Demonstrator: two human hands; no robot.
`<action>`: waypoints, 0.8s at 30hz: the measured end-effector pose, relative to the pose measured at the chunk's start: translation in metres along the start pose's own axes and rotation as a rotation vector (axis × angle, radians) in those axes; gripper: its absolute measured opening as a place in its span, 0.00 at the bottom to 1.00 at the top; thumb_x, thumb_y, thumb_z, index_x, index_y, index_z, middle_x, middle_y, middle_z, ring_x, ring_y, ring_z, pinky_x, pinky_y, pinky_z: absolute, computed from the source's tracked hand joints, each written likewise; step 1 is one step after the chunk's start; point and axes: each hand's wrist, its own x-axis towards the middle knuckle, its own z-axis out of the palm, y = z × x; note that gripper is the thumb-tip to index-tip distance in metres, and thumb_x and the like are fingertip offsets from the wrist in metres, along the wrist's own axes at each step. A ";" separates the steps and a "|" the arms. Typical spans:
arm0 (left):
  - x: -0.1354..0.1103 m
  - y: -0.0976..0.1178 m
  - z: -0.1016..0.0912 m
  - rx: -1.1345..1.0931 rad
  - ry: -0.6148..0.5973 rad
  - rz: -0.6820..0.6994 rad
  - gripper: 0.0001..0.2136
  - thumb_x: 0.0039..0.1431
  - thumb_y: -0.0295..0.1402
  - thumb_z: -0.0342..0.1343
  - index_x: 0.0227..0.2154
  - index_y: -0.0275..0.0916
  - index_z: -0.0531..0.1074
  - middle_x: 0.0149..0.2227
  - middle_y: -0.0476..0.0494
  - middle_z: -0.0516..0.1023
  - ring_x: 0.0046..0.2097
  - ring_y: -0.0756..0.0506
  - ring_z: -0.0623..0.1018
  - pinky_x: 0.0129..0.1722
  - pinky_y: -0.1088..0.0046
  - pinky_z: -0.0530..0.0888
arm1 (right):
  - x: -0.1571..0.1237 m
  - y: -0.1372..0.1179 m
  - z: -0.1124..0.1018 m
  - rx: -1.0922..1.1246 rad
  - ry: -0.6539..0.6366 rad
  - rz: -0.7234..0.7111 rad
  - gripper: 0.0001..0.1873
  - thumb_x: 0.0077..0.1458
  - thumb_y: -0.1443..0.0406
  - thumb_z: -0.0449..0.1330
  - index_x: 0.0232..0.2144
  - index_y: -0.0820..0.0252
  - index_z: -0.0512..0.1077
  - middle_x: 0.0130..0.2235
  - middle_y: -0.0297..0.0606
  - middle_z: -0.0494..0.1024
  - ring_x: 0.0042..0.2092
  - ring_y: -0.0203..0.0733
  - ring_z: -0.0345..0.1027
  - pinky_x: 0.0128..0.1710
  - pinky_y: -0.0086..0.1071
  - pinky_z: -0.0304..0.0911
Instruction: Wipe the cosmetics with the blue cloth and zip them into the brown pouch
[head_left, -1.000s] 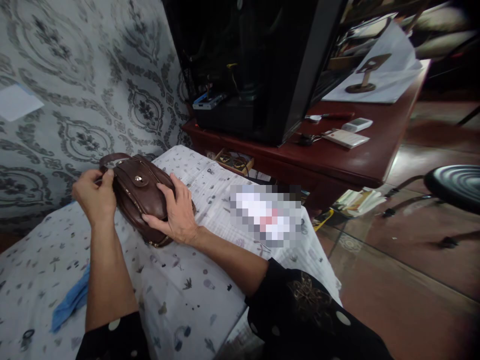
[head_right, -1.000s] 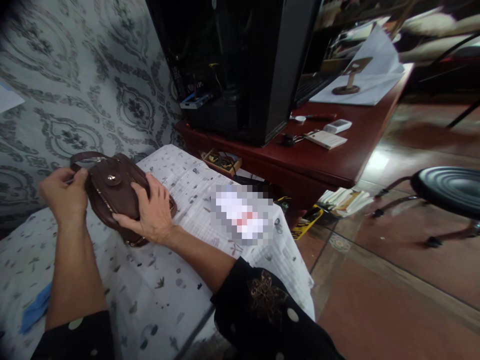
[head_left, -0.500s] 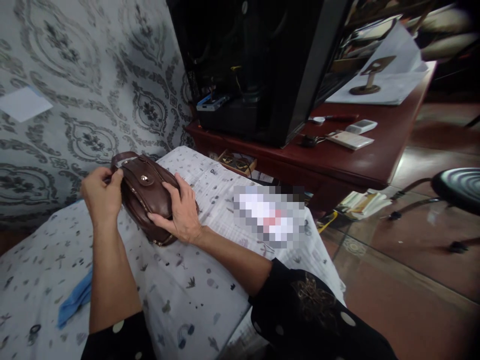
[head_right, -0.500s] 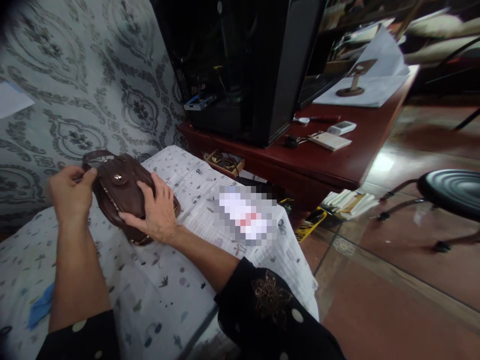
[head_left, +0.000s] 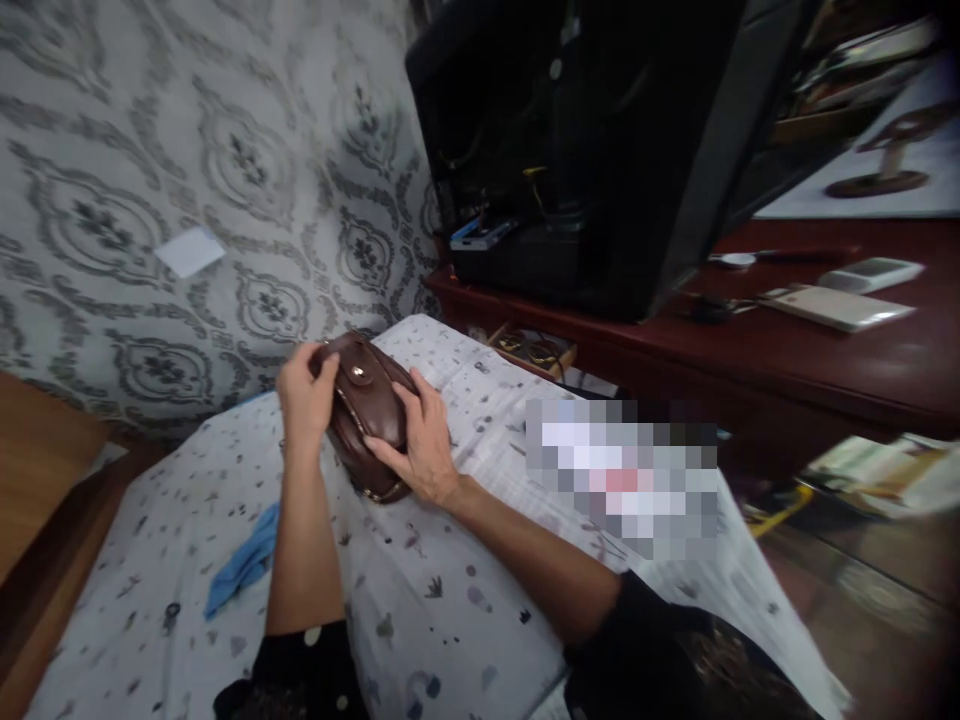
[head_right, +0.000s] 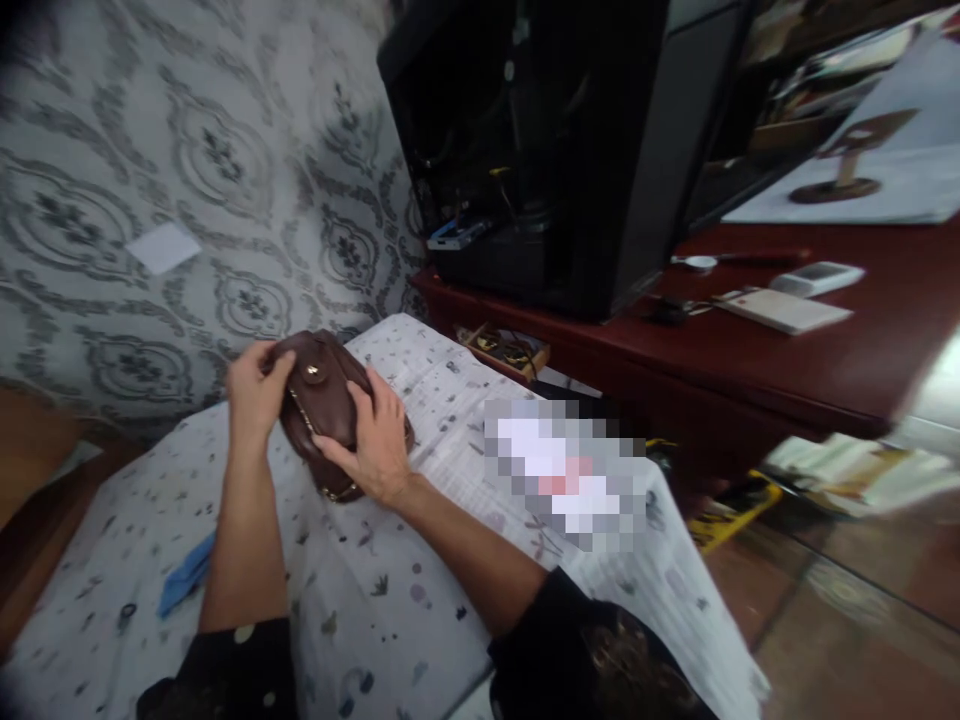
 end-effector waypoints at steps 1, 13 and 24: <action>0.002 0.001 0.001 0.004 -0.019 0.006 0.16 0.57 0.39 0.53 0.41 0.36 0.77 0.36 0.44 0.81 0.37 0.45 0.76 0.41 0.71 0.72 | 0.000 0.001 0.001 0.004 0.013 -0.003 0.40 0.59 0.45 0.58 0.64 0.63 0.59 0.68 0.59 0.55 0.69 0.59 0.51 0.64 0.57 0.55; 0.040 0.029 0.004 0.251 -0.330 0.086 0.11 0.59 0.37 0.55 0.37 0.40 0.80 0.34 0.45 0.81 0.36 0.44 0.77 0.36 0.71 0.69 | -0.004 0.006 0.005 -0.048 0.053 -0.072 0.42 0.59 0.46 0.58 0.67 0.62 0.55 0.69 0.58 0.52 0.68 0.62 0.51 0.62 0.59 0.58; 0.057 0.028 0.018 0.386 -0.241 0.034 0.14 0.64 0.38 0.51 0.40 0.37 0.79 0.40 0.37 0.82 0.42 0.41 0.78 0.41 0.69 0.69 | -0.003 0.005 0.007 -0.036 0.085 -0.070 0.37 0.59 0.49 0.59 0.64 0.57 0.60 0.68 0.57 0.53 0.67 0.61 0.53 0.62 0.60 0.58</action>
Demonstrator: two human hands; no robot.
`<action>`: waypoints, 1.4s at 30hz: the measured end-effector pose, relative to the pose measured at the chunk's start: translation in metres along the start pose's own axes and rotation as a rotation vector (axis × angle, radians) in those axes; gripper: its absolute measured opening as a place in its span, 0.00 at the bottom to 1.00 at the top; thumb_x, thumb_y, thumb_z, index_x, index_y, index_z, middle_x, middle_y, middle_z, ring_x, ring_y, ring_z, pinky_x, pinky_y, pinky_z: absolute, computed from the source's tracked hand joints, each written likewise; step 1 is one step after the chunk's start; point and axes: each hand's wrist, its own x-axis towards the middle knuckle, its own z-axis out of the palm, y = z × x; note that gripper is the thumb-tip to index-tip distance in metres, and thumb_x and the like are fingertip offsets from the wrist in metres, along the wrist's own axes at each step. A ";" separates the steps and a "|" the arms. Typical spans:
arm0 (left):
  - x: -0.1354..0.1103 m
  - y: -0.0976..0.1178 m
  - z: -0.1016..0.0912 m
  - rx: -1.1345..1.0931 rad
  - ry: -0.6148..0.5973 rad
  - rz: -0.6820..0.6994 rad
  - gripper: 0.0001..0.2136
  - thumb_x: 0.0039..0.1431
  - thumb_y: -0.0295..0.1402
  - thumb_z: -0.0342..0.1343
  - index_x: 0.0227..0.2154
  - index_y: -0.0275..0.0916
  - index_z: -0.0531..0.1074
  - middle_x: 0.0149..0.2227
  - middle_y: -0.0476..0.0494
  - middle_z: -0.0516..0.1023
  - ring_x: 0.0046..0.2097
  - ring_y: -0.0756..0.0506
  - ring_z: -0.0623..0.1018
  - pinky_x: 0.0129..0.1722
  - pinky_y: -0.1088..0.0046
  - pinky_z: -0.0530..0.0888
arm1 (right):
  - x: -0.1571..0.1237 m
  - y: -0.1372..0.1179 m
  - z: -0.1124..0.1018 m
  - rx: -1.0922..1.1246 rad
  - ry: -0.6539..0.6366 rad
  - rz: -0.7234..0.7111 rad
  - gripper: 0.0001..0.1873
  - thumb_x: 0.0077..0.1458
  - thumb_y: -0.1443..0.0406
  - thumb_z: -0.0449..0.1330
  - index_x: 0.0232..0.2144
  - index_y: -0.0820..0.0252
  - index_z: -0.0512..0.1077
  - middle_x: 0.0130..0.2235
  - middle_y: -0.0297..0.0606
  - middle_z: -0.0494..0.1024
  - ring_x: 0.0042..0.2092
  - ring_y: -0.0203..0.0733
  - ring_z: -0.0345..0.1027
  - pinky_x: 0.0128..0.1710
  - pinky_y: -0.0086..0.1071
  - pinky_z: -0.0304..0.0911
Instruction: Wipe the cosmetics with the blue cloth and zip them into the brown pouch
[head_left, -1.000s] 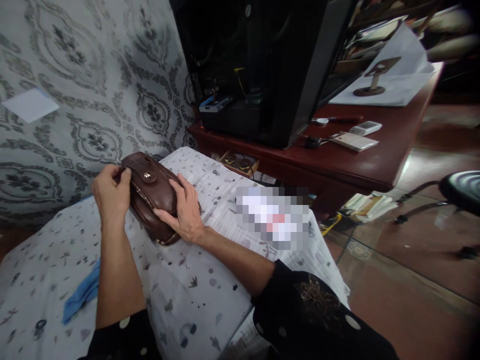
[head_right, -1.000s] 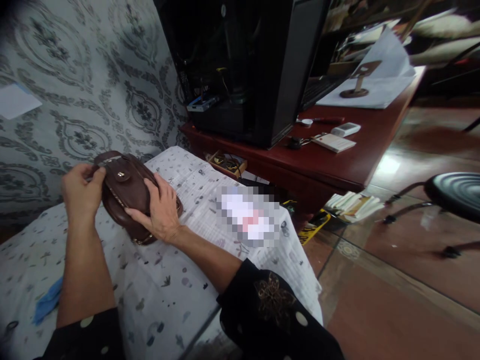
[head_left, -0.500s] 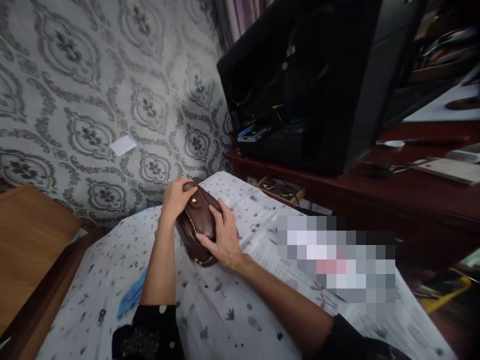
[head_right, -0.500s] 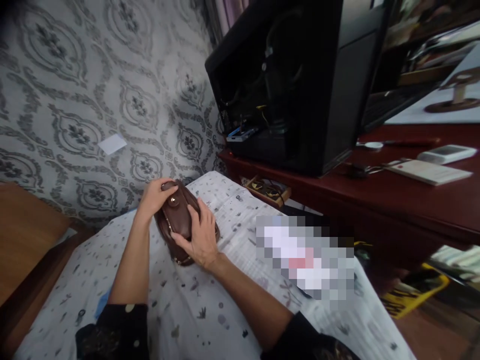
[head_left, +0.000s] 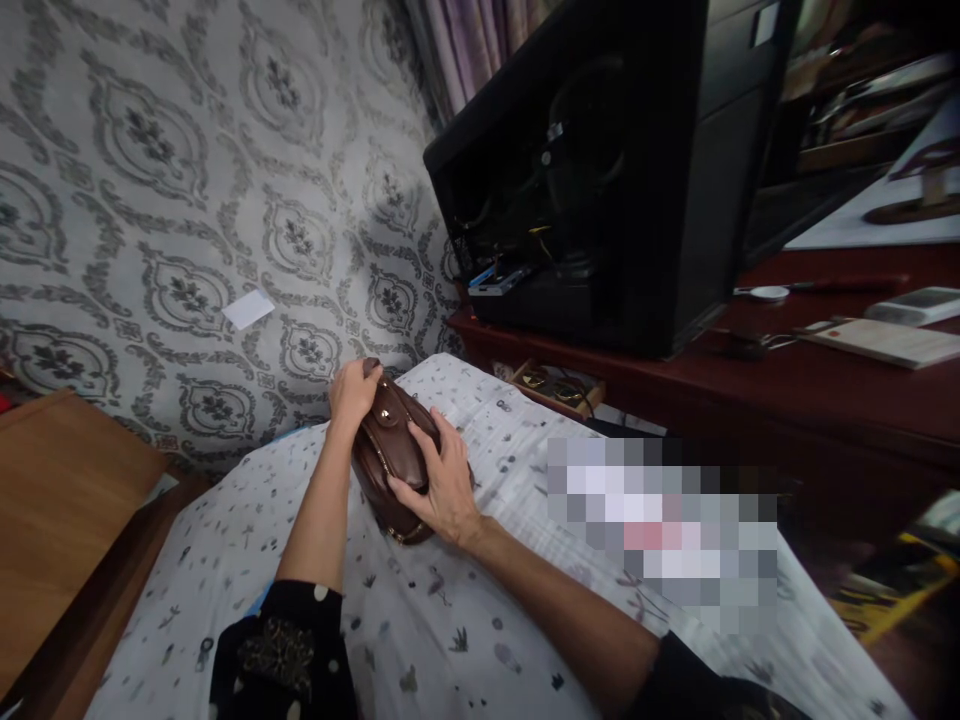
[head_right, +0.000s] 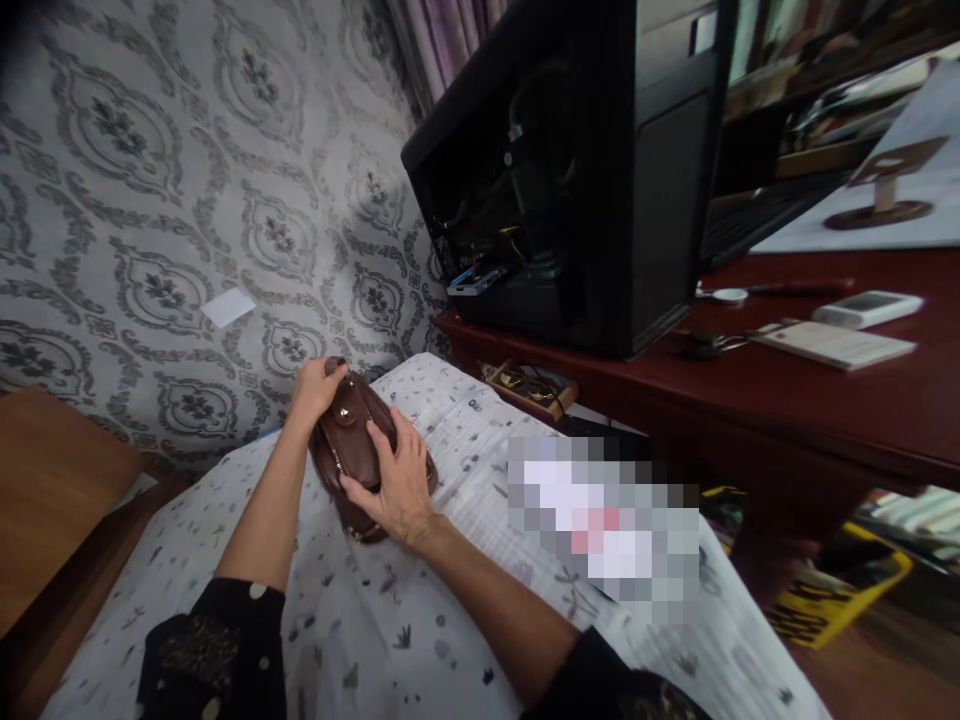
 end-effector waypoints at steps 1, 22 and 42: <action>0.001 0.000 0.001 0.004 0.006 -0.016 0.14 0.64 0.38 0.51 0.41 0.37 0.79 0.41 0.36 0.82 0.43 0.40 0.79 0.41 0.68 0.69 | 0.000 0.000 0.000 0.003 0.000 0.000 0.36 0.58 0.49 0.60 0.64 0.57 0.61 0.68 0.57 0.54 0.67 0.62 0.53 0.61 0.60 0.58; -0.028 0.028 0.000 0.277 0.016 0.058 0.16 0.63 0.37 0.47 0.47 0.37 0.74 0.44 0.27 0.80 0.46 0.29 0.79 0.44 0.54 0.72 | 0.010 -0.011 -0.006 -0.054 -0.127 0.080 0.46 0.50 0.39 0.62 0.62 0.61 0.65 0.68 0.59 0.54 0.68 0.61 0.48 0.62 0.55 0.55; -0.060 0.057 -0.004 0.317 -0.001 -0.010 0.20 0.63 0.33 0.43 0.53 0.31 0.69 0.51 0.20 0.76 0.51 0.25 0.78 0.48 0.46 0.72 | 0.007 -0.004 -0.005 -0.013 -0.163 0.072 0.56 0.49 0.36 0.60 0.68 0.66 0.54 0.70 0.62 0.50 0.71 0.59 0.43 0.66 0.55 0.50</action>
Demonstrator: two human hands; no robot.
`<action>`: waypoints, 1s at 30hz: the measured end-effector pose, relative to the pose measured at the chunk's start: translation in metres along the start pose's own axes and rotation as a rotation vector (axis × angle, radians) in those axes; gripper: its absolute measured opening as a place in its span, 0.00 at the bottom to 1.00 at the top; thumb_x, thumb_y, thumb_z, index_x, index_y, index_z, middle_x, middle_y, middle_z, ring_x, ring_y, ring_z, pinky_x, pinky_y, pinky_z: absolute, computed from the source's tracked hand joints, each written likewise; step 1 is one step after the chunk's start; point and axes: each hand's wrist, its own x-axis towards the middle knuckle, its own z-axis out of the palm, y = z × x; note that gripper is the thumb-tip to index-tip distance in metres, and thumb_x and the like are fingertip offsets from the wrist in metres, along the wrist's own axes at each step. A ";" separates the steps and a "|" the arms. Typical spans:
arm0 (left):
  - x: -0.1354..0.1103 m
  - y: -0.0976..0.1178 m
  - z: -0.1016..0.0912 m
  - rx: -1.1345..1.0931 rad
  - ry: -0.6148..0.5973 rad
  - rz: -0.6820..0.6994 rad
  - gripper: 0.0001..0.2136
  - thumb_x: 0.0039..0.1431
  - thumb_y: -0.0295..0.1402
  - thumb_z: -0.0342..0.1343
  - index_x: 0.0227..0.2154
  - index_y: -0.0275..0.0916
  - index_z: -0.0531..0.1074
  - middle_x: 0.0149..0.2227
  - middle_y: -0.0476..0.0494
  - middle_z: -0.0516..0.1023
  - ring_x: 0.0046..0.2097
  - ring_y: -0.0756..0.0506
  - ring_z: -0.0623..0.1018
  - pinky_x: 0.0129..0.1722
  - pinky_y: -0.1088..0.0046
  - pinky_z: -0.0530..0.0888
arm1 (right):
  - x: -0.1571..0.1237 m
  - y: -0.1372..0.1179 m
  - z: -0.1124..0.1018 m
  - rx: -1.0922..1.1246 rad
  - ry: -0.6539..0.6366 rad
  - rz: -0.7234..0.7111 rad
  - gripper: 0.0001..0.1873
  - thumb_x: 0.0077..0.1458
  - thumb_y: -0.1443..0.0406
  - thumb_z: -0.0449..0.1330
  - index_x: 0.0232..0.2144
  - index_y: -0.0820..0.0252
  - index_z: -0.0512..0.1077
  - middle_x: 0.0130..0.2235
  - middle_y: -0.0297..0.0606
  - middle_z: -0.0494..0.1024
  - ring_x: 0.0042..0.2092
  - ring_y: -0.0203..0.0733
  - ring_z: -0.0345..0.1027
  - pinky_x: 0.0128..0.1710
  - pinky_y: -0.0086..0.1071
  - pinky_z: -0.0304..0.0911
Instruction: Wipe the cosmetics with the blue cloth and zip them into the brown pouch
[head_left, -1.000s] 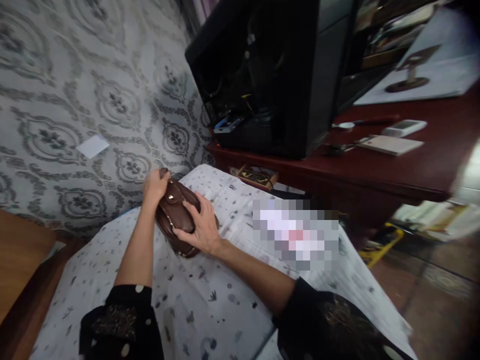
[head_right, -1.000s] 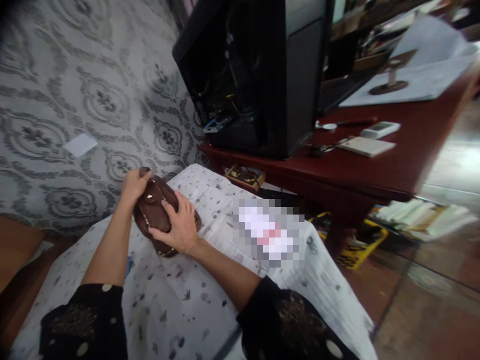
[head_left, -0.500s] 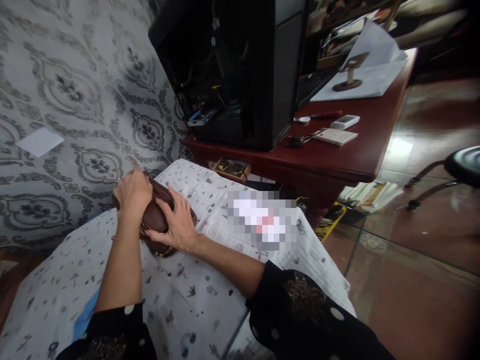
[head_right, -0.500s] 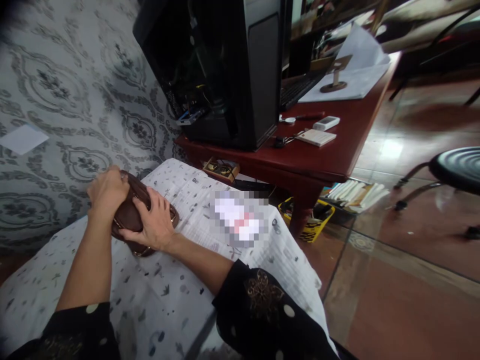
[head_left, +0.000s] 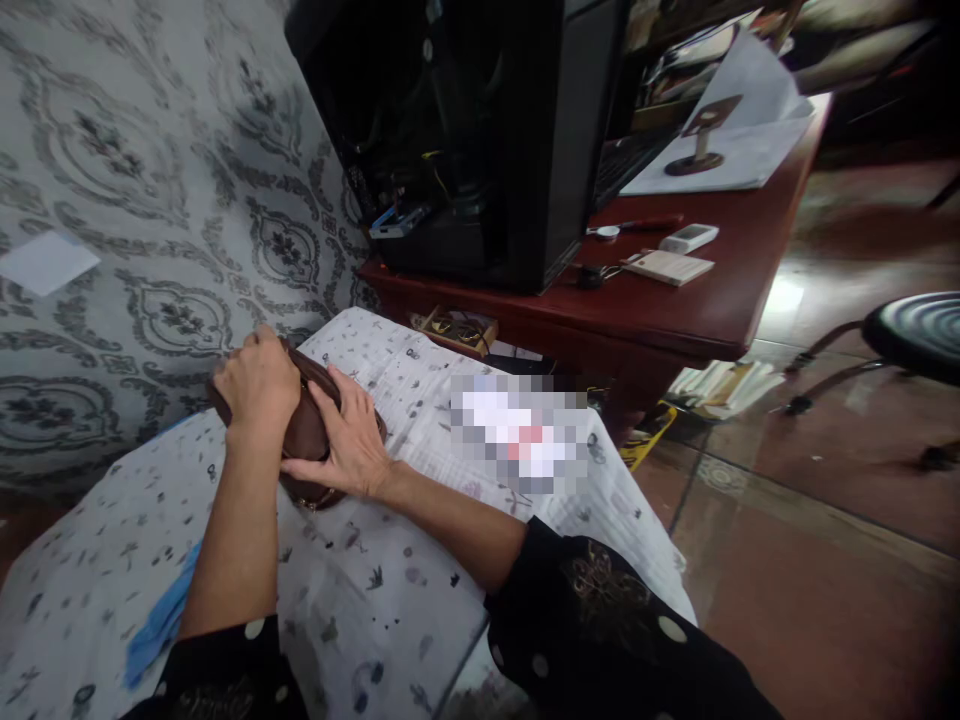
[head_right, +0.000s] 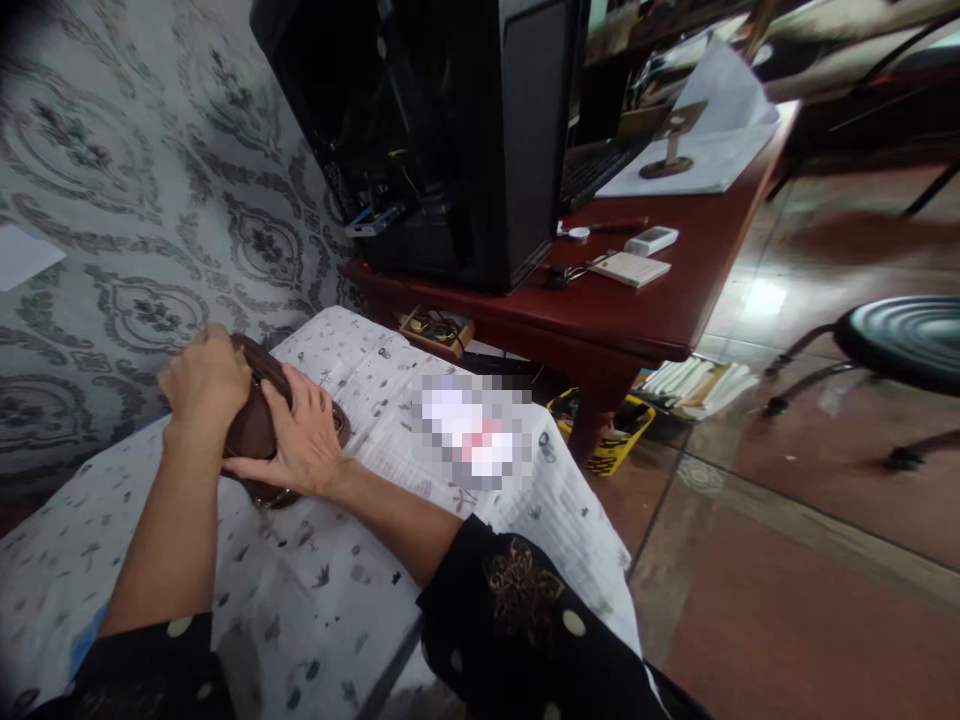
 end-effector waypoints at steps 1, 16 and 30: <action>0.000 0.000 -0.001 0.022 -0.010 0.000 0.20 0.64 0.34 0.43 0.53 0.31 0.69 0.51 0.21 0.77 0.51 0.25 0.78 0.49 0.47 0.72 | 0.000 0.001 0.001 0.011 0.009 -0.003 0.57 0.48 0.35 0.60 0.68 0.66 0.53 0.70 0.62 0.50 0.71 0.59 0.42 0.65 0.55 0.51; -0.004 0.003 -0.005 -0.043 -0.023 -0.003 0.21 0.64 0.32 0.42 0.55 0.32 0.68 0.52 0.20 0.75 0.54 0.24 0.76 0.50 0.44 0.70 | 0.002 0.001 -0.006 0.039 0.001 -0.027 0.51 0.50 0.39 0.63 0.66 0.62 0.57 0.70 0.58 0.49 0.71 0.57 0.42 0.67 0.52 0.50; 0.000 -0.003 0.003 -0.154 0.013 0.008 0.22 0.62 0.32 0.44 0.56 0.33 0.69 0.53 0.21 0.75 0.55 0.22 0.74 0.51 0.41 0.67 | -0.001 0.003 -0.003 0.027 0.016 -0.042 0.38 0.57 0.45 0.60 0.61 0.63 0.64 0.69 0.59 0.53 0.71 0.55 0.44 0.67 0.51 0.52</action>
